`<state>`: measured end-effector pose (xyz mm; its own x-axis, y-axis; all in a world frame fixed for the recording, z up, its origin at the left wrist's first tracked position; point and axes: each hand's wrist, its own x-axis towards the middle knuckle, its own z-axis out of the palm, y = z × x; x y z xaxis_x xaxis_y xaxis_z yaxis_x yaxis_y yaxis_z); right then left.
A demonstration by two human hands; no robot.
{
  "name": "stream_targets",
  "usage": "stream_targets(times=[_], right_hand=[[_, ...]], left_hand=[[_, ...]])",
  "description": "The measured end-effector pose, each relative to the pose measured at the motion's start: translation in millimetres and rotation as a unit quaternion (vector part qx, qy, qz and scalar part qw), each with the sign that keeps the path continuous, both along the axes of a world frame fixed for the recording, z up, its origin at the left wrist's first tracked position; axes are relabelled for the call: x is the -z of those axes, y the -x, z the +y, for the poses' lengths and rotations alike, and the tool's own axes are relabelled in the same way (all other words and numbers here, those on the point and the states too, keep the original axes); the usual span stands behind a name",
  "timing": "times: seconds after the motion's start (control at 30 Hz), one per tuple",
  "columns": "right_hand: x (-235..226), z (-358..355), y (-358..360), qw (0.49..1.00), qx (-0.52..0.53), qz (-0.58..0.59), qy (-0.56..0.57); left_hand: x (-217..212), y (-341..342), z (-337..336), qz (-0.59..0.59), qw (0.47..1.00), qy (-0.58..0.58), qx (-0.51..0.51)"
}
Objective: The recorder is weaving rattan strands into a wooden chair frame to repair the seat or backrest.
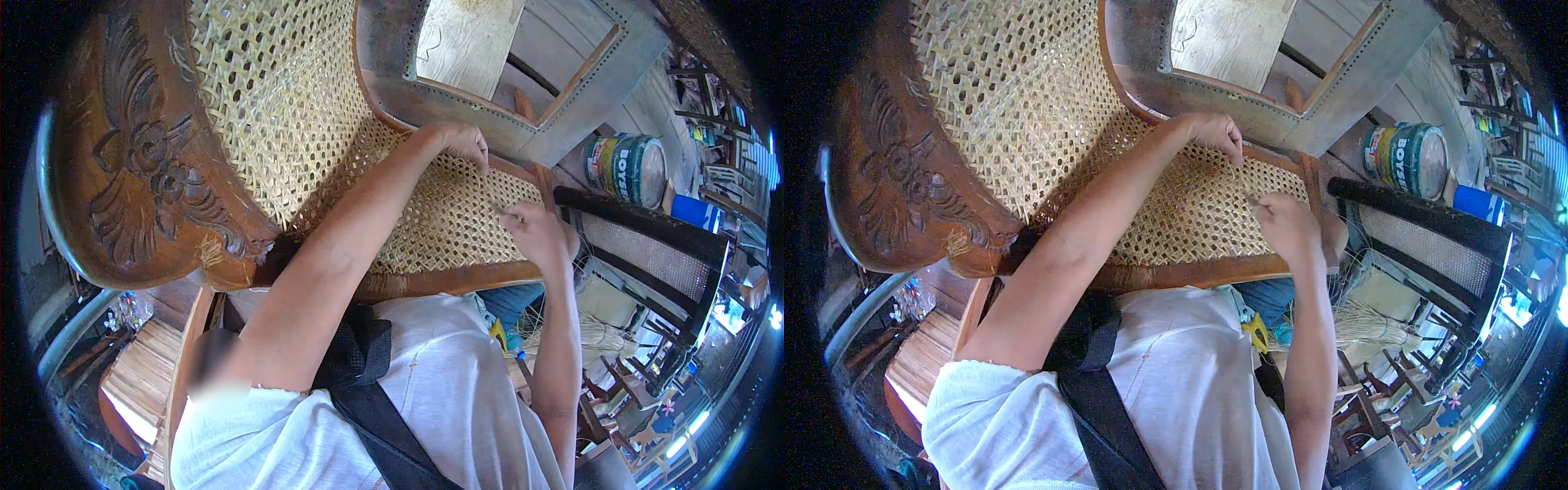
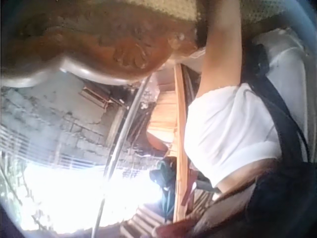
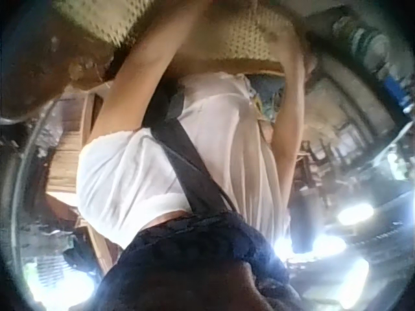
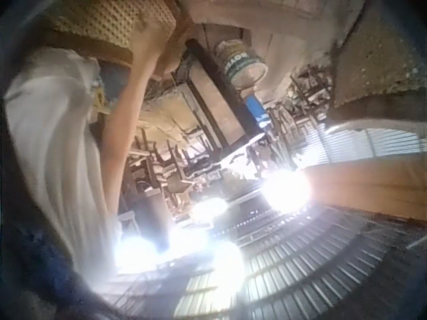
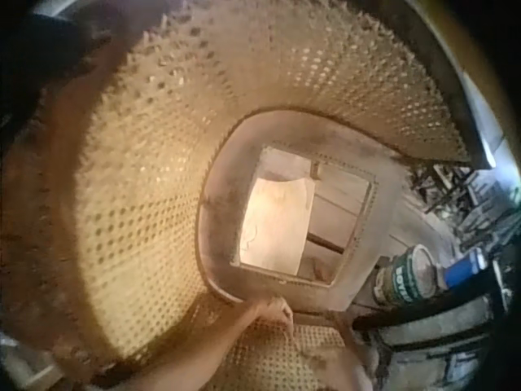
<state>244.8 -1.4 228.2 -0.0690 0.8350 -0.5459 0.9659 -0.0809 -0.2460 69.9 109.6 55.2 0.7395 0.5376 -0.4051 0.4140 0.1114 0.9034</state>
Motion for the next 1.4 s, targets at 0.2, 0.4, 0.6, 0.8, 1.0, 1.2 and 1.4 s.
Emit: stream_targets(times=[0.2,0.4,0.6,0.8,1.0,1.2,1.4], right_hand=[[10,24,19,0.993,-0.047,-0.073,0.086],[37,19,20,0.988,-0.083,-0.105,0.074],[40,21,9,0.995,-0.024,-0.028,0.096],[34,37,-8,0.985,-0.034,0.043,0.161],[36,16,-5,0.997,0.058,0.004,0.054],[83,-3,10,0.992,0.072,0.058,-0.085],[64,-27,-52,0.969,0.106,0.212,-0.066]], left_hand=[[17,-6,3,0.043,0.999,-0.016,0.03],[5,-12,3,0.042,0.999,-0.016,-0.019],[22,-17,6,0.057,0.989,-0.105,0.092],[14,-25,-5,0.039,0.984,-0.093,0.148],[0,-15,-9,0.084,0.989,-0.06,0.106],[0,-19,-23,0.062,0.984,-0.131,0.108],[-22,-16,-43,0.056,0.99,-0.122,0.053]])
